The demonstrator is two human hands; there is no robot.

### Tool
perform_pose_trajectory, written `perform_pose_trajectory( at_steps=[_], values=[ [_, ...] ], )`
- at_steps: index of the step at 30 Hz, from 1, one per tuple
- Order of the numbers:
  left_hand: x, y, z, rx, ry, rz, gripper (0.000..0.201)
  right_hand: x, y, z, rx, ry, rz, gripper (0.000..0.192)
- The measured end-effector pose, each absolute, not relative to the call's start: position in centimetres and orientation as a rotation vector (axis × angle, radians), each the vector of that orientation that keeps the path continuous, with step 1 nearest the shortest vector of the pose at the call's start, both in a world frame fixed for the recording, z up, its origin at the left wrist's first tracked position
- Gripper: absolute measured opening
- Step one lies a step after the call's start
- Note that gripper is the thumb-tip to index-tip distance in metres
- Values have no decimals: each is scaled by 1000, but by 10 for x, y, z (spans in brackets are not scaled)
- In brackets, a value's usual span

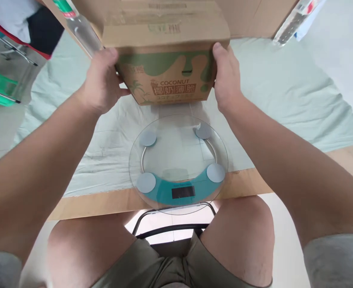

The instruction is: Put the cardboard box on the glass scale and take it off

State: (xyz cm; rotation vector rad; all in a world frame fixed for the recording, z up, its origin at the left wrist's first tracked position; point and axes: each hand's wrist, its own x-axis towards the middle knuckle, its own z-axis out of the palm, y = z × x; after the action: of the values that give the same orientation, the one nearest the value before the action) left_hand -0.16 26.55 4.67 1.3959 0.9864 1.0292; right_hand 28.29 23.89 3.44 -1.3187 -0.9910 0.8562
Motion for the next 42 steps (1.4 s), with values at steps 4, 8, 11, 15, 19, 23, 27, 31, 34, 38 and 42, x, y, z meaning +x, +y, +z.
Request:
perform_pose_trajectory(
  at_steps=[4,8,11,15,19,23,27,31,34,38,42],
  values=[
    [-1,278,23,1348,965,1003,55,290,247,18,-1363,-982,860,24],
    [-4,292,-3,1326,930,1055,72,295,244,3,-1372,-1137,785,19],
    [-4,305,-15,1308,944,1064,85,298,243,-1,-1361,-1244,759,23],
    [-6,298,-15,1277,1008,1060,75,303,241,2,-1424,-1198,856,30],
    [-17,230,1,1176,1097,1200,53,312,196,-3,-1388,-990,856,24],
    [-32,147,7,823,1276,1311,22,316,117,-26,-1182,-813,569,40],
    [-34,102,3,776,1251,1335,34,313,60,-40,-1202,-672,552,50],
    [-30,93,-4,897,1220,1360,45,318,50,-36,-1256,-555,472,47],
    [-30,93,-9,879,1215,1373,45,325,62,-32,-1245,-490,455,42],
    [-37,95,-10,780,1225,1316,52,328,76,-32,-1201,-521,462,41],
    [-42,99,-7,621,1230,1246,52,324,83,-35,-1170,-547,474,48]
  ],
)
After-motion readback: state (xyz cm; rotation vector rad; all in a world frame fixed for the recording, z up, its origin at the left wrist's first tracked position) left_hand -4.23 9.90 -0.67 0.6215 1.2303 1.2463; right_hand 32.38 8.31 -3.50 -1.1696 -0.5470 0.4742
